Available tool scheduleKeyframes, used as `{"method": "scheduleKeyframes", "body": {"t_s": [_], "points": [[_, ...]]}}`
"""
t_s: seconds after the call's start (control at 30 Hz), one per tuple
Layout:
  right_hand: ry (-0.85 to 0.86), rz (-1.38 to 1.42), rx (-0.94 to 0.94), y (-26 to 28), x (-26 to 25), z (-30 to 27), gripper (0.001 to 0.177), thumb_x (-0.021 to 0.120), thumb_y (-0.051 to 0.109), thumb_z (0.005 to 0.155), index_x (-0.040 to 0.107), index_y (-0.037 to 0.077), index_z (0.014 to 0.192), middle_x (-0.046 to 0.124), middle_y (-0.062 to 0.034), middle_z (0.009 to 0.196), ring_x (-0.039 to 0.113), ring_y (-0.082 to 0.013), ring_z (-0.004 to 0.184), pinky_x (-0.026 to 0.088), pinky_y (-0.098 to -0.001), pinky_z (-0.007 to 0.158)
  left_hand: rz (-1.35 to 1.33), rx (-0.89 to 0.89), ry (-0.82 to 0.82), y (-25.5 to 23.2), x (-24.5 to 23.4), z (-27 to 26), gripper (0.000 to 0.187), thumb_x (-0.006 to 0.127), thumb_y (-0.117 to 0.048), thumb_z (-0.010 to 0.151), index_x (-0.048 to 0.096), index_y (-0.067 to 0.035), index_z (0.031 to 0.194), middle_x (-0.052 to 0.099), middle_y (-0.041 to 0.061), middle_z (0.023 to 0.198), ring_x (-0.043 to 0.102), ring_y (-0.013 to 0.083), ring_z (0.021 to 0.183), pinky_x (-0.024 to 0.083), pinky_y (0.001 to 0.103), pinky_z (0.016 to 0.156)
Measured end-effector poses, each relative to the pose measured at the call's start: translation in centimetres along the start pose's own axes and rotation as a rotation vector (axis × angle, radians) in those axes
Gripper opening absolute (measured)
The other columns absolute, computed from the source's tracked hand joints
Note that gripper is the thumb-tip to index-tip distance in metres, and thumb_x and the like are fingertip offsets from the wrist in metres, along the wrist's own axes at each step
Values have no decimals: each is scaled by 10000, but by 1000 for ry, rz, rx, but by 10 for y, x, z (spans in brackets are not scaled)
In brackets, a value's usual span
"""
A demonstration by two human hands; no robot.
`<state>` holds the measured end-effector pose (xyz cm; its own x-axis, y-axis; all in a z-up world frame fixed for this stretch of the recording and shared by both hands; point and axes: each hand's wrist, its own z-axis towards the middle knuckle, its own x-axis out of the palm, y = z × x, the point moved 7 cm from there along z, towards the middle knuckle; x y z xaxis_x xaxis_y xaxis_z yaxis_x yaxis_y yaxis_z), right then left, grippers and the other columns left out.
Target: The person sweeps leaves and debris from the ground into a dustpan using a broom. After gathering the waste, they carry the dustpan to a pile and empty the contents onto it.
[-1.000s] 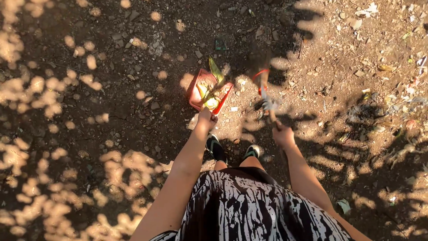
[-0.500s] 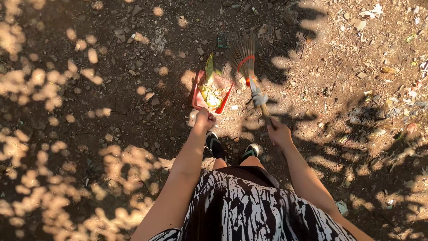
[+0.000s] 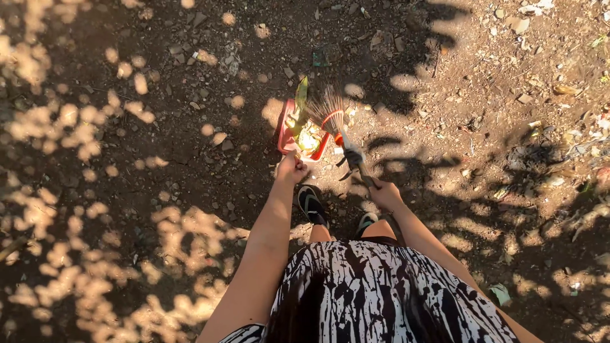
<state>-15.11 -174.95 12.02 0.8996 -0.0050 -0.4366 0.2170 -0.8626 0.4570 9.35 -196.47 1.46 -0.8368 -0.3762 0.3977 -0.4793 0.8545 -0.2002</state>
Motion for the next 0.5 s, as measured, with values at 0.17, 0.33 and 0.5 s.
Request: {"method": "scheduleKeyframes", "body": {"t_s": [0.17, 0.33, 0.5], "points": [[-125, -97, -283, -74, -15, -19, 516, 678, 286, 883, 652, 203, 1391, 726, -156, 764, 674, -182, 634, 541, -355, 640, -32, -42, -71, 34, -12, -10, 287, 598, -215, 1017, 450, -84, 810, 372, 29, 675, 347, 144, 576, 380, 316, 574], [-119, -143, -209, -123, -60, -98, 537, 692, 283, 864, 643, 237, 1396, 726, -179, 756, 685, -205, 621, 558, -359, 651, -132, -13, 40, 85, -26, -29, 247, 570, -133, 1028, 418, -102, 836, 374, 1, 687, 365, 123, 591, 364, 293, 561], [-250, -138, -340, -165, -125, -131, 503, 684, 298, 893, 657, 144, 1372, 761, -99, 811, 713, -139, 628, 583, -334, 643, -21, 60, -63, 142, -48, -54, 313, 526, -179, 996, 331, -99, 764, 301, 23, 630, 281, 150, 531, 335, 331, 516]]}}
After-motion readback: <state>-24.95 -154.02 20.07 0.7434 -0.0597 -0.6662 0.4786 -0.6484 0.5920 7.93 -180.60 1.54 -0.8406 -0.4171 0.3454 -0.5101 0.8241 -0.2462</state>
